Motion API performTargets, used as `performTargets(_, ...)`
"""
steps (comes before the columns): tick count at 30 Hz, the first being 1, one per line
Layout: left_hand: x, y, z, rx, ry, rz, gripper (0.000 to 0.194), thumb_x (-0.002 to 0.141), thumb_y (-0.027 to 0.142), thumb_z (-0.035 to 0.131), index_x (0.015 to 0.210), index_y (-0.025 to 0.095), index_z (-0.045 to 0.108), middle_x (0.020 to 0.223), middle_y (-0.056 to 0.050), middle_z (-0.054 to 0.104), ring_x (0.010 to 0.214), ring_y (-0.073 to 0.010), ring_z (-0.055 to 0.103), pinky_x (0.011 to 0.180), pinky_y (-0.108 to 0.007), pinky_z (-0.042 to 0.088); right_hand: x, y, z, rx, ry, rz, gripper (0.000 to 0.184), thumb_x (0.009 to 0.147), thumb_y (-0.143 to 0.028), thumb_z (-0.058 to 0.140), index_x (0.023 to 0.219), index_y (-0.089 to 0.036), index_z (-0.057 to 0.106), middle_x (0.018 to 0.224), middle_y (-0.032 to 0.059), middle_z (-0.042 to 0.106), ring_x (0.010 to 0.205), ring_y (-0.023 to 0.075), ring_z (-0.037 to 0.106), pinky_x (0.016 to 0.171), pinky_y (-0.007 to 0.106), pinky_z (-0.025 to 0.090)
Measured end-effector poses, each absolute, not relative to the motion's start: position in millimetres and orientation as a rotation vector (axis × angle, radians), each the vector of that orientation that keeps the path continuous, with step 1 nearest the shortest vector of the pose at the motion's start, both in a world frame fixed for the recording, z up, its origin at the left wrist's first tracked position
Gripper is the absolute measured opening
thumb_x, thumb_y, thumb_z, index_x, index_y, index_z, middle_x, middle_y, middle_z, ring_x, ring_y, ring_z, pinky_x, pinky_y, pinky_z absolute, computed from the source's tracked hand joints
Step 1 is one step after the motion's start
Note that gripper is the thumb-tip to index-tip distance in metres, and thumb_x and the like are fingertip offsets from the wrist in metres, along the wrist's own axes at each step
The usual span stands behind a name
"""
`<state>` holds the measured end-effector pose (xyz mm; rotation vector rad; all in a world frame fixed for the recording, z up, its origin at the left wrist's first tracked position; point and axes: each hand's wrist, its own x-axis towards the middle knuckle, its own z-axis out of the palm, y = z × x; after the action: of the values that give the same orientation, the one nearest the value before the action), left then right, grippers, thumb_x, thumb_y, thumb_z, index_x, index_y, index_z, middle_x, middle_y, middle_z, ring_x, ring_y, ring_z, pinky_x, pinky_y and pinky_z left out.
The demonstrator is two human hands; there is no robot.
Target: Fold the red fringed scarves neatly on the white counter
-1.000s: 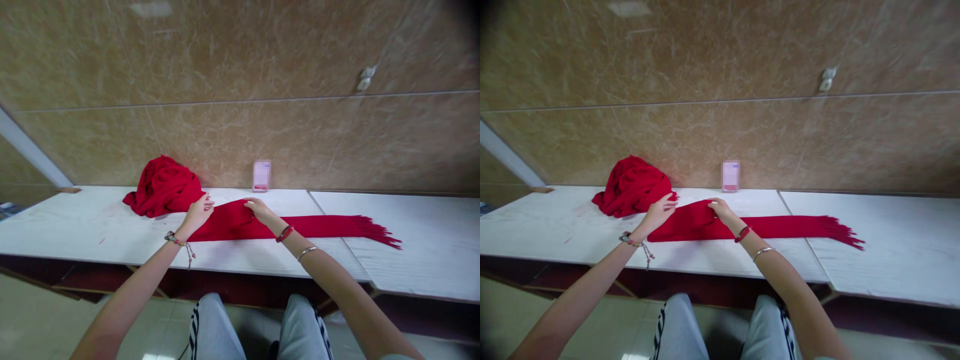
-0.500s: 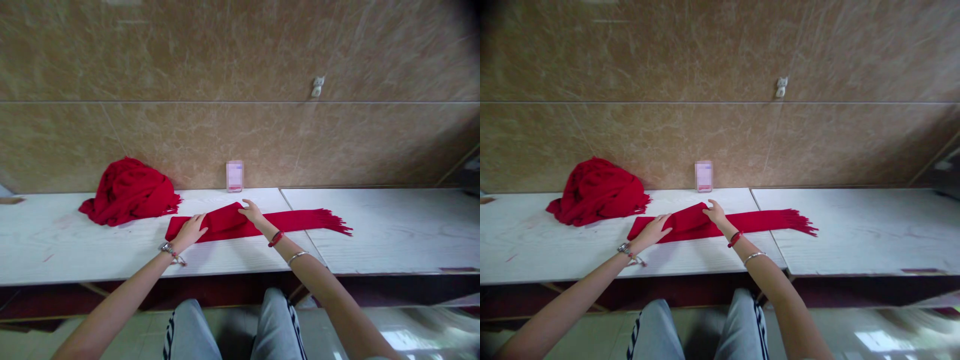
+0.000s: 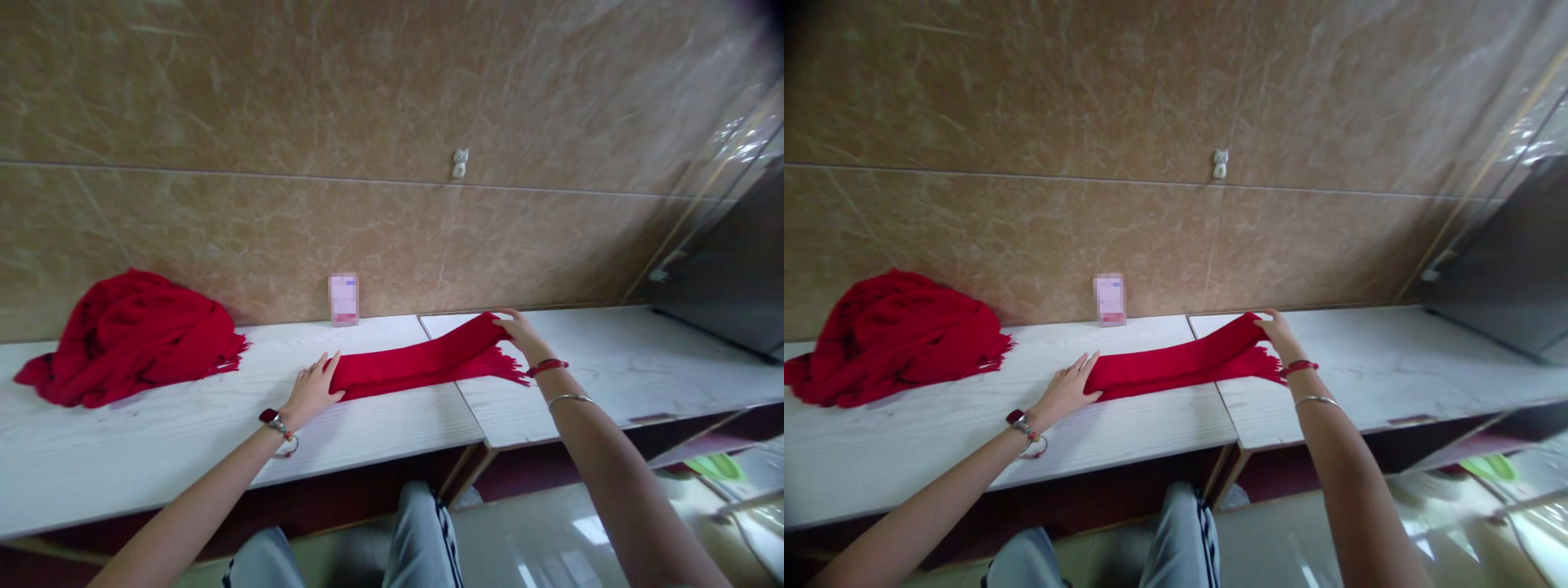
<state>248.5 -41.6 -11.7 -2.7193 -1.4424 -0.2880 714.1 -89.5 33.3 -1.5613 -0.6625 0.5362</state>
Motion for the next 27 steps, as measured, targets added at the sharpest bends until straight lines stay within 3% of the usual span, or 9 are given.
performTargets(6,282.4,-43.5,-12.8,-2.705,-1.630,-0.254,0.071,0.080,0.031,0.047,0.139,0.011,0.013,0.110,-0.019,0.058,0.091,-0.0280,0.060,0.074,-0.034,0.044,744.8,-108.0,0.0,-1.620,-0.615,0.541,0.047,0.066,-0.007,0.059,0.112,-0.012,0.052,0.054,-0.0012,0.058,0.045,0.0111,0.054,0.041,0.019,0.043)
performTargets(12,266.7,-28.9,-10.5,-2.585,-1.586,-0.259,0.068,0.077,0.011,0.041,0.139,0.017,0.017,0.112,-0.013,0.057,0.088,-0.0214,0.061,0.069,-0.028,0.044,737.5,-98.5,-15.0,-1.581,-0.642,0.566,0.050,0.064,-0.008,0.061,0.113,-0.014,0.051,0.056,-0.0021,0.059,0.046,0.0106,0.055,0.042,0.019,0.044)
performTargets(16,197.9,-10.7,7.1,-2.337,-1.563,-0.259,0.058,0.078,0.007,0.034,0.135,0.019,0.030,0.109,-0.013,0.058,0.087,-0.0228,0.060,0.073,-0.033,0.043,705.7,-81.8,-19.4,-1.396,-0.737,0.652,0.047,0.061,-0.010,0.062,0.106,-0.016,0.053,0.058,-0.0035,0.061,0.050,0.0106,0.058,0.050,0.020,0.049)
performTargets(19,127.9,-3.6,15.1,-2.115,-1.688,-0.299,0.046,0.082,0.016,0.035,0.127,0.016,0.043,0.098,-0.013,0.061,0.088,-0.0275,0.059,0.074,-0.038,0.042,667.0,-63.3,-25.7,-1.322,-0.826,0.723,0.045,0.061,-0.013,0.063,0.104,-0.017,0.053,0.065,-0.0024,0.065,0.055,0.0121,0.061,0.054,0.024,0.052)
performTargets(22,69.2,-2.0,10.7,-1.958,-1.920,-0.309,0.042,0.083,0.029,0.036,0.119,0.016,0.050,0.103,-0.015,0.059,0.089,-0.0300,0.059,0.072,-0.038,0.044,628.8,-46.5,-37.2,-1.383,-0.887,0.770,0.042,0.063,-0.013,0.061,0.104,-0.018,0.053,0.068,-0.0012,0.066,0.057,0.0134,0.062,0.055,0.026,0.053)
performTargets(27,22.2,6.1,-14.7,-1.902,-2.354,-0.331,0.071,0.074,0.050,0.049,0.132,0.013,0.033,0.106,-0.017,0.060,0.092,-0.0307,0.059,0.069,-0.035,0.046,599.5,-39.2,-55.7,-1.500,-0.885,0.817,0.037,0.064,-0.008,0.058,0.099,-0.016,0.055,0.062,-0.0003,0.065,0.055,0.0136,0.061,0.054,0.025,0.052)
